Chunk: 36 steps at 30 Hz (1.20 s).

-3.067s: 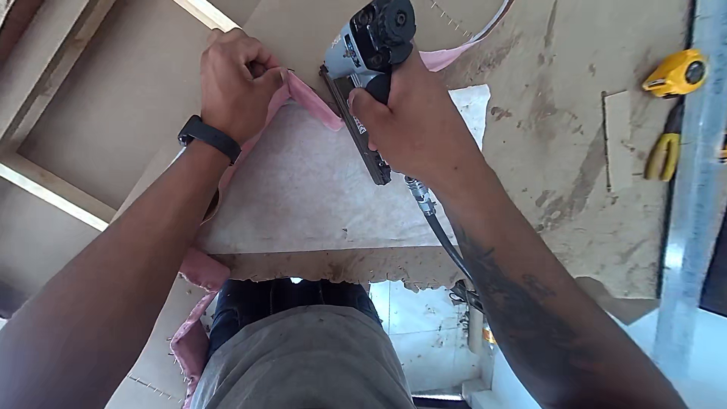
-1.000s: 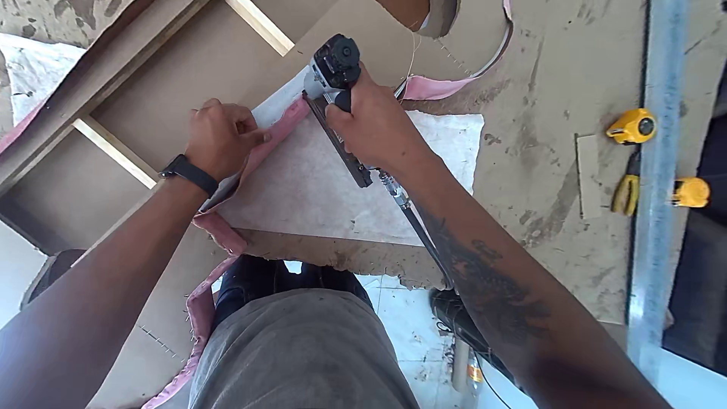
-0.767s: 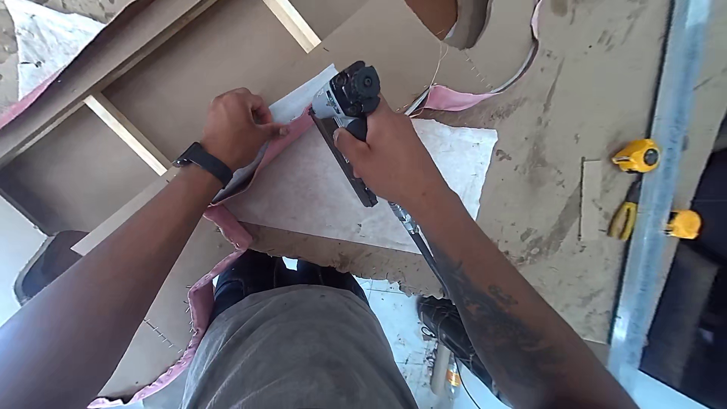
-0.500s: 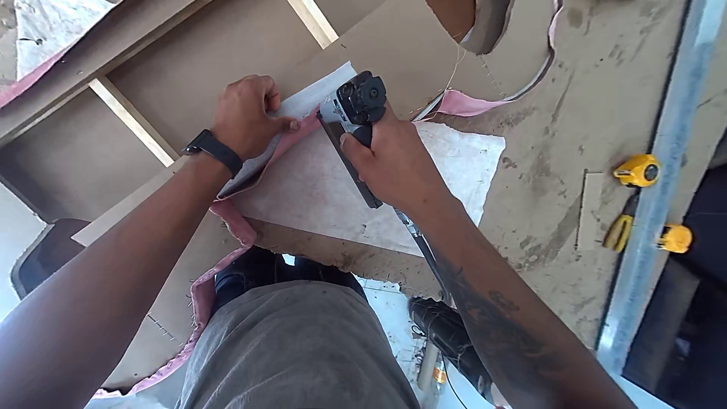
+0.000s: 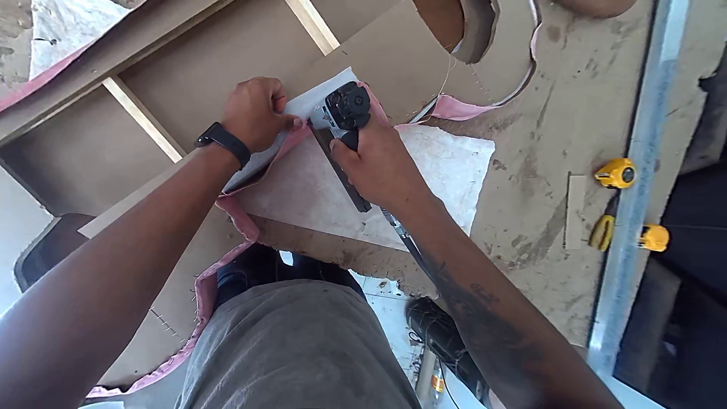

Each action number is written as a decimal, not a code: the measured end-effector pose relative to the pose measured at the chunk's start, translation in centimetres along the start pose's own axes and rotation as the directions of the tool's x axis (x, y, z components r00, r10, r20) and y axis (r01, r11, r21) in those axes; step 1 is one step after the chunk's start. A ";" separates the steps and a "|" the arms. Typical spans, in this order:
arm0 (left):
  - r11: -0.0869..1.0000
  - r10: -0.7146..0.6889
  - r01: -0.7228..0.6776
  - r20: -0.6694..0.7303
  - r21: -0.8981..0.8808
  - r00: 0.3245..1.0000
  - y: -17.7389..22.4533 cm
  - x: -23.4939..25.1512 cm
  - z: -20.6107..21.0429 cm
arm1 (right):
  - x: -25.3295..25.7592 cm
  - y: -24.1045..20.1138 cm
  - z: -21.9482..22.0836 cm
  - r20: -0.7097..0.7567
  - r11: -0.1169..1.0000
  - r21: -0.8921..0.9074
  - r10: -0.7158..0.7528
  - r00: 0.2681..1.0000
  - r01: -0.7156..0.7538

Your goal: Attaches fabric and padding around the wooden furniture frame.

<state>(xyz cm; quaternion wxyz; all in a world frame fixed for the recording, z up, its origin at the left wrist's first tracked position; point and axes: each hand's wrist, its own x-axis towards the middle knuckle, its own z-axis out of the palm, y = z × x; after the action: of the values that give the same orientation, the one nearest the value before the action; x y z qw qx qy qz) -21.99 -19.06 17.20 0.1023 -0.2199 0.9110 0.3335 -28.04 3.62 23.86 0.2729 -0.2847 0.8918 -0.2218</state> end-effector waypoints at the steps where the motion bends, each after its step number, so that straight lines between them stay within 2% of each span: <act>1: 1.000 0.001 -0.001 0.001 0.003 1.000 -0.1 0.0 -0.1 | 0.1 -0.1 0.0 -0.005 1.000 -0.010 -0.006 1.000 0.006; 13: 0.999 0.032 -0.033 0.023 0.009 0.999 -0.4 0.2 -0.2 | -1.2 -1.4 1.1 0.017 1.000 -0.001 -0.003 1.000 0.003; 18: 1.000 0.003 -0.003 0.042 0.014 0.999 -0.1 0.2 -0.4 | -1.5 -2.0 1.5 0.013 0.998 -0.059 -0.011 1.000 0.012; 23: 0.998 0.066 -0.066 -0.041 -0.019 0.997 -0.2 -1.3 -0.3 | -1.5 -2.8 1.5 -0.006 0.994 -0.107 -0.007 1.000 0.006; 26: 0.982 0.135 -0.126 -0.058 0.143 0.989 -0.4 -5.9 -0.7 | -1.4 -2.9 1.2 0.009 0.997 -0.076 0.008 1.000 -0.007; 28: 0.941 0.185 -0.160 -0.054 0.298 0.981 -0.8 -8.7 0.3 | -1.2 -2.8 0.9 0.013 0.998 -0.063 0.012 1.000 -0.011; 30: 0.912 0.227 -0.180 -0.089 0.368 0.970 -1.5 -10.1 1.8 | -1.5 -2.8 1.2 0.014 0.998 -0.068 0.004 1.000 -0.003; 33: 0.906 0.215 -0.151 -0.124 0.396 0.969 -1.4 -9.7 2.2 | -1.7 -2.8 1.4 0.000 0.998 -0.064 -0.003 1.000 0.003; 36: 0.936 0.189 -0.147 -0.106 0.318 0.976 -1.1 -9.2 1.9 | -1.6 -2.7 1.2 0.001 0.997 -0.078 -0.002 1.000 0.002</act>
<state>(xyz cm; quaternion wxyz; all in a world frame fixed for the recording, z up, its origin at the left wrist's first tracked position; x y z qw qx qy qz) -13.31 -15.52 18.20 0.0449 -0.1443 0.9722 0.1789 -25.17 2.30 25.01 0.2619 -0.2962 0.8993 -0.1868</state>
